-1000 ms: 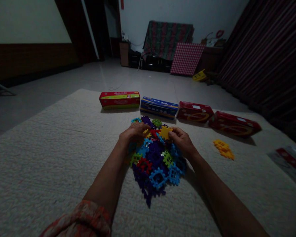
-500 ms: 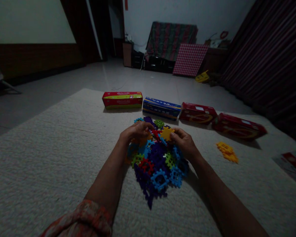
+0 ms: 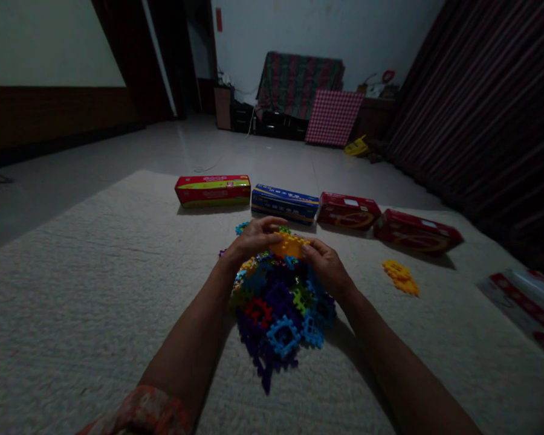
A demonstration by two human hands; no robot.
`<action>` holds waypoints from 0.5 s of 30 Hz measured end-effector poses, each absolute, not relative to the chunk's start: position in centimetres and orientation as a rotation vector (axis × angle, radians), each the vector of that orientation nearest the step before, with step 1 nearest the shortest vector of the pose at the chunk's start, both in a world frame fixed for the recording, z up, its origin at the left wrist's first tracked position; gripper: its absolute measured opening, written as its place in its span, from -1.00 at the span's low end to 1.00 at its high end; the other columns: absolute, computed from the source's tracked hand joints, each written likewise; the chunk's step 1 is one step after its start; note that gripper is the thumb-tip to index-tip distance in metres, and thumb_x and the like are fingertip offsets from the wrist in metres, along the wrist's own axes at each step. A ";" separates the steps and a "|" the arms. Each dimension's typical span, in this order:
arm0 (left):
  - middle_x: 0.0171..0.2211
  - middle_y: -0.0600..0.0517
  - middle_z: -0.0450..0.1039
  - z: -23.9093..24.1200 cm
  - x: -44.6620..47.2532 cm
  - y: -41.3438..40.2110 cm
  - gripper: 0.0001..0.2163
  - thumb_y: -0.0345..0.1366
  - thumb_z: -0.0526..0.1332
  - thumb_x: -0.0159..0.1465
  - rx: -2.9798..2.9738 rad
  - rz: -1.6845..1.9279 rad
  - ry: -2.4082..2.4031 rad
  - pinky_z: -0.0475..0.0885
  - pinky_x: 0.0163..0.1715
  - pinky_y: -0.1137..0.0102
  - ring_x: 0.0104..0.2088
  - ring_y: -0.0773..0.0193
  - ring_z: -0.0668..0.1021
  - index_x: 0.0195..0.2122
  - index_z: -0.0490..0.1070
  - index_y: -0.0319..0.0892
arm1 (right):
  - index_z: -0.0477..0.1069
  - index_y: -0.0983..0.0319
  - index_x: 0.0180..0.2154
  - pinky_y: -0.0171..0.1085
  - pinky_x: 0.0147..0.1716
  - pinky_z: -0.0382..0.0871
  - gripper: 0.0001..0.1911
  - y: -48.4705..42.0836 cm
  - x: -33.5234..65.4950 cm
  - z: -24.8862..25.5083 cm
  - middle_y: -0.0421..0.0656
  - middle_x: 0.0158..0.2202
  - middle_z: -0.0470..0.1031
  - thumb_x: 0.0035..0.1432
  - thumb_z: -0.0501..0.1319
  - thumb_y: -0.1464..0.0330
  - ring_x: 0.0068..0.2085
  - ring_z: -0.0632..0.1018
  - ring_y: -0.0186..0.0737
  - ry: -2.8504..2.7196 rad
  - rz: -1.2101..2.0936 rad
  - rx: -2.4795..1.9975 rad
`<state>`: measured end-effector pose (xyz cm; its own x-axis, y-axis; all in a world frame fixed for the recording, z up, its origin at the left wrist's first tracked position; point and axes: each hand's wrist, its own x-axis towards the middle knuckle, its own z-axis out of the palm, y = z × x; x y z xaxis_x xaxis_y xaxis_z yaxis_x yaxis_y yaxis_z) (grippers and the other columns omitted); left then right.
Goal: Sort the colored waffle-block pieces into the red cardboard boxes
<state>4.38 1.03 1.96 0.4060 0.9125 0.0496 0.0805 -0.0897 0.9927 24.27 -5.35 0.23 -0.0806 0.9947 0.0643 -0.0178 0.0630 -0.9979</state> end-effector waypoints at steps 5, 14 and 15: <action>-0.18 -0.08 0.60 1.7 6.0 0.5 -0.56 -0.23 0.41 0.07 1.323 0.933 0.883 0.50 -0.28 0.37 -0.33 0.28 0.60 -0.02 0.54 -0.23 | 0.48 0.16 -0.17 -0.18 -0.18 0.55 -0.60 -5.2 24.3 0.2 -0.13 -0.13 0.61 0.07 0.33 0.04 -0.14 0.61 -0.08 -1.209 1.166 -1.131; -0.25 -0.07 0.62 1.6 7.5 -0.4 -0.46 -0.05 0.45 -0.03 1.313 0.923 0.960 0.49 -0.34 0.36 -0.36 0.24 0.59 -0.06 0.58 -0.25 | 0.41 0.14 -0.14 -0.23 -0.33 0.55 -0.54 -5.0 24.1 -0.4 -0.17 -0.18 0.60 -0.02 0.38 0.06 -0.25 0.61 -0.16 -1.112 1.212 -1.074; -0.28 -0.08 0.62 1.6 7.7 -0.5 -0.42 0.02 0.44 -0.04 1.336 0.913 0.960 0.49 -0.35 0.35 -0.37 0.22 0.59 -0.06 0.58 -0.26 | 0.41 0.13 -0.13 -0.22 -0.29 0.55 -0.53 -5.0 24.0 -0.5 -0.19 -0.19 0.59 -0.03 0.38 0.06 -0.24 0.61 -0.17 -1.105 1.226 -1.056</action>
<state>7.71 -0.49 1.55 0.3528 0.9350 -0.0360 0.0108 0.0344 0.9993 24.01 -5.01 -0.49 0.0217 0.9981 0.0571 -0.1603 0.0598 -0.9853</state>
